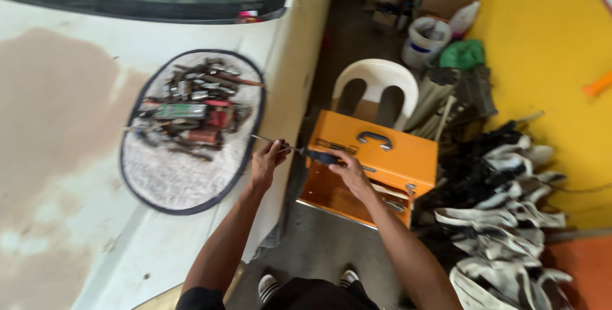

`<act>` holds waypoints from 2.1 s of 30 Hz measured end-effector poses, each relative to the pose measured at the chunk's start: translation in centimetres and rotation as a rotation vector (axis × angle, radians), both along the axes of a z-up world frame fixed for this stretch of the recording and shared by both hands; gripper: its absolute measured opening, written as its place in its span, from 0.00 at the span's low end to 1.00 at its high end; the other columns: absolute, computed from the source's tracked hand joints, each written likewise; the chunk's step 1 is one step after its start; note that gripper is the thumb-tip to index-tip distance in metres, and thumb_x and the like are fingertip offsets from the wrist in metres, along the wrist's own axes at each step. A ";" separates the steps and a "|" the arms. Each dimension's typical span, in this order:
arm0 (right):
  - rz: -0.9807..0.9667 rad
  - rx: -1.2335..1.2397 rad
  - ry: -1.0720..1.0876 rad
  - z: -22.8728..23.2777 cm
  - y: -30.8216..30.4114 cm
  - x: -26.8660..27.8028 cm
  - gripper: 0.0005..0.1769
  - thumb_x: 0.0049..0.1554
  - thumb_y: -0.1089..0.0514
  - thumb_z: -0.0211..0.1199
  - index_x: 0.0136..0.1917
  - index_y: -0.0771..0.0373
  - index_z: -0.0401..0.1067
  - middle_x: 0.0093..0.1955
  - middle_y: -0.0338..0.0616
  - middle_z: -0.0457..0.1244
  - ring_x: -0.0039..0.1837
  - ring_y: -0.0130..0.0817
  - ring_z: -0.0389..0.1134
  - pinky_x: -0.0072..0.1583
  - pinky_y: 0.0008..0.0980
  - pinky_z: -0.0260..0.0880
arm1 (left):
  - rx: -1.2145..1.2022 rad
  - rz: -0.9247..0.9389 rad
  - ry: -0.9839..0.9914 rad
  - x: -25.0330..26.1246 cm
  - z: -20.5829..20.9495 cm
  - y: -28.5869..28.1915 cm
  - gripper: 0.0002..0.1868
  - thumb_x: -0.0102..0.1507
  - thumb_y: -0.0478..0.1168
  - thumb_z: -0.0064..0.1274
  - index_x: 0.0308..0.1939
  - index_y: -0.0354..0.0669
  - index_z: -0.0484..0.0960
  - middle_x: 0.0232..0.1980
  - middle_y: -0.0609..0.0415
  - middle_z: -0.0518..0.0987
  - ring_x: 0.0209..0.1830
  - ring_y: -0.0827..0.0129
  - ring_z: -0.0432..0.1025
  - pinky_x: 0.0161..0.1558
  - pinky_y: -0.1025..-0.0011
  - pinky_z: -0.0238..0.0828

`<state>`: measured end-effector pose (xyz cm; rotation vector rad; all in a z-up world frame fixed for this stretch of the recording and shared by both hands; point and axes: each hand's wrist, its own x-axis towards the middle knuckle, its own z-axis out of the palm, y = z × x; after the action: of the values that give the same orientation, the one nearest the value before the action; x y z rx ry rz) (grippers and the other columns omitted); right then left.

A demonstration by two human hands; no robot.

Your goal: The person repeatedly picks up various tools from a cloth on the hood of a white car and places them into an open orange toolbox drawer. The person handles wrenches, screwdrivers, and other hand tools one at a time, moving them from the car hood to the toolbox.

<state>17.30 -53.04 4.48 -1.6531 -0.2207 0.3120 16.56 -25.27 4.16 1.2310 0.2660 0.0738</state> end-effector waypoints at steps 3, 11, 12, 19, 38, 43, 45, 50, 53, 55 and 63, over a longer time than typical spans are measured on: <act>-0.092 0.113 0.086 0.4 -5.5 0.0 0.26 0.58 0.64 0.62 0.69 0.60 0.70 0.62 0.40 0.65 0.58 0.29 0.66 0.59 0.27 0.68 | 0.024 -0.047 -0.036 1.6 1.1 -4.5 0.24 0.69 0.49 0.52 0.58 0.30 0.81 0.48 0.49 0.84 0.49 0.67 0.81 0.48 0.72 0.74; -0.306 0.318 0.257 -2.0 -19.1 -1.1 0.24 0.62 0.57 0.59 0.71 0.61 0.66 0.62 0.41 0.63 0.56 0.29 0.68 0.59 0.30 0.74 | -0.024 -0.127 -0.099 4.5 0.4 -15.4 0.22 0.69 0.47 0.53 0.56 0.29 0.80 0.45 0.48 0.84 0.48 0.65 0.81 0.43 0.73 0.74; -0.333 0.355 0.285 -3.0 -20.5 -1.2 0.23 0.63 0.57 0.59 0.70 0.62 0.66 0.60 0.42 0.63 0.54 0.31 0.68 0.58 0.31 0.74 | -0.031 -0.122 -0.080 4.6 -0.3 -16.7 0.22 0.69 0.46 0.54 0.56 0.29 0.80 0.45 0.48 0.84 0.47 0.64 0.80 0.41 0.72 0.72; -0.349 0.453 0.222 -10.9 -28.6 -2.6 0.26 0.58 0.62 0.68 0.68 0.70 0.68 0.54 0.43 0.66 0.51 0.31 0.68 0.54 0.31 0.70 | -0.061 -0.162 0.112 4.2 -7.4 -22.9 0.19 0.69 0.45 0.54 0.58 0.36 0.81 0.48 0.53 0.82 0.45 0.69 0.79 0.42 0.74 0.75; -0.179 -0.837 -0.268 -21.3 -30.5 -4.3 0.24 0.49 0.64 0.69 0.60 0.63 0.72 0.56 0.50 0.64 0.60 0.52 0.61 0.63 0.46 0.63 | 0.263 -0.351 0.402 2.3 -33.9 -24.6 0.25 0.64 0.40 0.51 0.66 0.38 0.73 0.58 0.52 0.81 0.50 0.65 0.79 0.44 0.69 0.73; -0.093 -0.995 -0.320 -27.4 -30.2 -1.7 0.24 0.50 0.61 0.70 0.60 0.64 0.72 0.56 0.48 0.64 0.61 0.49 0.62 0.63 0.45 0.62 | 0.820 -0.388 0.191 3.1 -40.4 -25.3 0.23 0.65 0.40 0.53 0.64 0.39 0.76 0.55 0.43 0.84 0.55 0.50 0.77 0.54 0.58 0.73; -0.021 -1.083 -0.354 -29.5 -30.3 -0.1 0.24 0.49 0.60 0.69 0.59 0.65 0.72 0.58 0.47 0.65 0.61 0.48 0.62 0.62 0.46 0.60 | 1.035 -0.440 0.259 4.4 -42.2 -25.5 0.24 0.64 0.41 0.55 0.64 0.41 0.75 0.54 0.40 0.82 0.55 0.41 0.74 0.54 0.52 0.71; 0.066 -1.239 -0.326 -33.4 -29.9 1.3 0.23 0.54 0.57 0.67 0.63 0.62 0.73 0.59 0.44 0.65 0.63 0.44 0.61 0.61 0.46 0.59 | 0.924 -0.420 0.143 4.7 -44.4 -25.2 0.21 0.65 0.38 0.52 0.62 0.39 0.75 0.57 0.40 0.81 0.56 0.44 0.76 0.55 0.55 0.73; -0.006 -1.303 -0.385 -34.5 -29.7 1.8 0.21 0.53 0.57 0.66 0.61 0.60 0.73 0.62 0.44 0.64 0.65 0.43 0.60 0.60 0.46 0.59 | 0.917 -0.424 0.088 4.9 -44.8 -25.2 0.22 0.64 0.36 0.52 0.63 0.38 0.75 0.59 0.39 0.79 0.58 0.43 0.74 0.58 0.55 0.72; -0.052 -1.372 -0.478 -34.9 -30.0 1.8 0.21 0.50 0.55 0.66 0.57 0.59 0.73 0.66 0.48 0.64 0.66 0.43 0.60 0.59 0.46 0.59 | 0.912 -0.426 0.010 4.9 -45.0 -25.5 0.23 0.64 0.35 0.52 0.64 0.37 0.74 0.61 0.38 0.78 0.61 0.43 0.72 0.61 0.55 0.70; -0.091 -1.365 -0.418 -35.9 -30.9 3.6 0.19 0.57 0.58 0.62 0.62 0.58 0.73 0.53 0.43 0.61 0.60 0.41 0.60 0.60 0.46 0.58 | 1.003 -0.480 0.175 5.0 -45.9 -27.0 0.32 0.64 0.37 0.51 0.72 0.38 0.65 0.68 0.34 0.69 0.66 0.37 0.64 0.67 0.55 0.64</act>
<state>20.90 -83.93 -31.46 -3.0731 -0.2573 -0.0075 21.56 -52.31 -41.75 2.2743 0.0621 -0.3613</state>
